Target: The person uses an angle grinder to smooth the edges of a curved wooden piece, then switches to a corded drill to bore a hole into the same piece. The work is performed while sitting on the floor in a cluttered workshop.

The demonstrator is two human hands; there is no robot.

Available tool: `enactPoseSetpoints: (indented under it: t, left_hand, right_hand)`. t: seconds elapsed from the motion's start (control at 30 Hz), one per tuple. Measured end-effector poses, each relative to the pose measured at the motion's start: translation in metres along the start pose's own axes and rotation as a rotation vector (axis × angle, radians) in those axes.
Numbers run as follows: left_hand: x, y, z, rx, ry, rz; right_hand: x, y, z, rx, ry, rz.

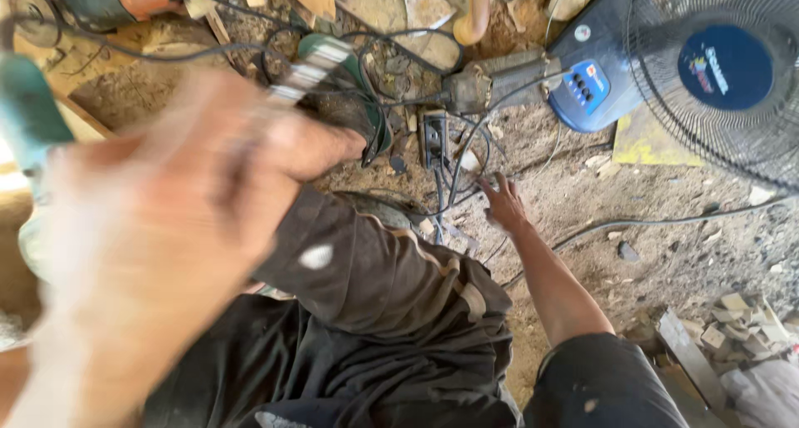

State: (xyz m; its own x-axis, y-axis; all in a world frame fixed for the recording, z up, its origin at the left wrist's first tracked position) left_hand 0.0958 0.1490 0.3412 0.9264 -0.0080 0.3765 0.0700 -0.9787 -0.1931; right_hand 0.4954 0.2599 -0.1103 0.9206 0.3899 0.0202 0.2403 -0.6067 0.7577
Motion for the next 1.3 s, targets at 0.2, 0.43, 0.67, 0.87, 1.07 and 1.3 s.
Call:
enactPoseSetpoints:
  t: [0.2, 0.43, 0.67, 0.87, 1.07, 1.3]
  left_hand:
    - [0.08, -0.035, 0.055, -0.166, -0.05, 0.068]
    - [0.11, -0.045, 0.074, -0.097, -0.041, 0.106]
    - [0.113, -0.048, 0.082, -0.122, -0.106, 0.103]
    - [0.118, -0.054, 0.073, -0.137, -0.067, 0.125]
    - [0.138, -0.059, 0.068, -0.154, 0.156, 0.277]
    - [0.132, -0.069, 0.072, -0.384, 0.088, 0.155]
  right_hand:
    - [-0.009, 0.004, 0.006, 0.075, -0.115, -0.039]
    - [-0.006, 0.011, 0.021, -0.092, -0.066, -0.195]
    - [-0.011, 0.036, 0.017, -0.185, -0.482, -0.078]
    - [0.005, 0.124, -0.099, 0.188, -0.904, -0.042]
    - [-0.051, 0.189, -0.191, 0.203, -0.885, -0.1]
    - [-0.039, 0.18, -0.138, -0.426, -0.765, -0.442]
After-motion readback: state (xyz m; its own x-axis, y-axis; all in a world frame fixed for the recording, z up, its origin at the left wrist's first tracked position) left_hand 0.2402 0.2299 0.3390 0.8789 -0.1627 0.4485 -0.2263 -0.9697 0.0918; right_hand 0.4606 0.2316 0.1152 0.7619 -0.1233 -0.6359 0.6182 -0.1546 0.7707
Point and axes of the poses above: each hand's wrist, its own y-axis away from the middle knuckle, its own z-axis out of the palm, x = y × z, the point moved 4 cm from there along -y, towards the middle knuckle, and after that the axes turned 10 degrees about z, right-handed, at the moved point
